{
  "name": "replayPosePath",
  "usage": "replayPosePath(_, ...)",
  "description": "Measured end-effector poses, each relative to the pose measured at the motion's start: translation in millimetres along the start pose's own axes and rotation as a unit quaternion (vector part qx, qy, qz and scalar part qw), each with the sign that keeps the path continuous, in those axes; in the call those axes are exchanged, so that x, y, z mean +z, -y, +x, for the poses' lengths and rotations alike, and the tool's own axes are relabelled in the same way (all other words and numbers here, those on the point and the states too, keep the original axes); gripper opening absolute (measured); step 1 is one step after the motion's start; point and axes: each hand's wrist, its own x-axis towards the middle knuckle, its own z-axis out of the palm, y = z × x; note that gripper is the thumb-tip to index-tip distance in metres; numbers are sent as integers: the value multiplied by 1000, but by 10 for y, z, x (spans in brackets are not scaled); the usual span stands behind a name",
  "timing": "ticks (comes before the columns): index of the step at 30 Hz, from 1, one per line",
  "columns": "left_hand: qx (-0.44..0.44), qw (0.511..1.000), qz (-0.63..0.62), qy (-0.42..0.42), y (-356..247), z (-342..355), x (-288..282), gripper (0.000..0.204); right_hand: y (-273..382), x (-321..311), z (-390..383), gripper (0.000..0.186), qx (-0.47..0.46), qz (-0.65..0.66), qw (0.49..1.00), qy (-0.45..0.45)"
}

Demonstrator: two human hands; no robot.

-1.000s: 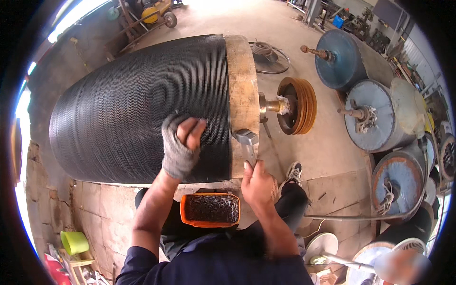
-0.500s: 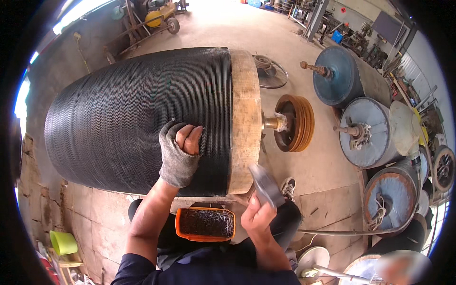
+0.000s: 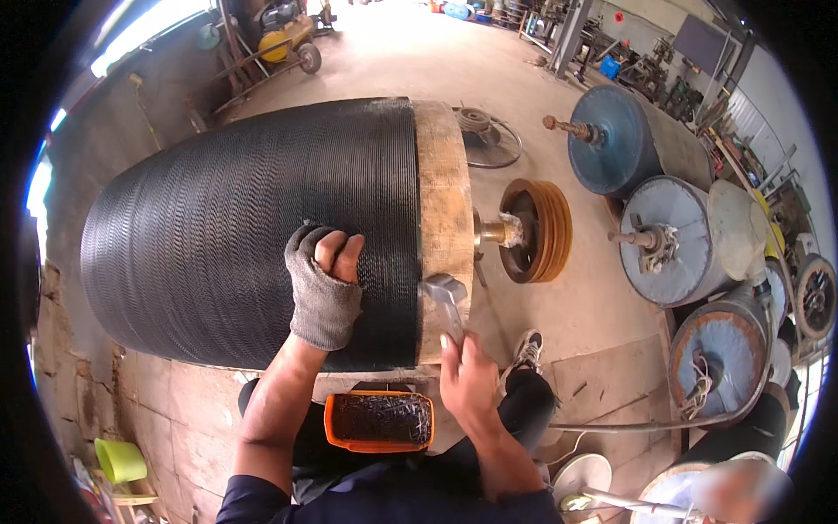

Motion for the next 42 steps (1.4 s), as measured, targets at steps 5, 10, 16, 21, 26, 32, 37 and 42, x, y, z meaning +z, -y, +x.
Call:
replayPosePath(5, -10, 1000, 24, 7, 41, 28, 41, 53, 77, -22, -134, 33, -169, 204, 951, -158)
replayPosePath(10, -26, 999, -15, -39, -85, 119, 11, 60, -266, 220, -217, 31, -19, -32, 997, -73)
replayPosePath(16, -47, 974, -215, 52, -816, -442, -97, 64, -287, 202, -475, 25, -5, 46, 998, -45)
replayPosePath(21, -86, 970, -218, 69, -805, -462, -13, 64, -312, 126, -443, 24, -57, 54, 995, -67)
replayPosePath(26, -134, 962, -222, 80, -852, -266, -81, 65, -310, 98, -399, 23, -63, 65, 994, -64)
replayPosePath(32, -165, 969, -174, 57, -986, -167, 107, 73, 8, -124, -213, 27, -65, 68, 994, -61)
replayPosePath(37, -121, 982, -139, 40, -986, -101, 161, 71, 130, -226, -114, 24, -37, 29, 999, -20)
replayPosePath(42, -126, 979, -158, 19, -943, -157, 244, 70, 136, -227, -140, 20, -84, 40, 992, -81)
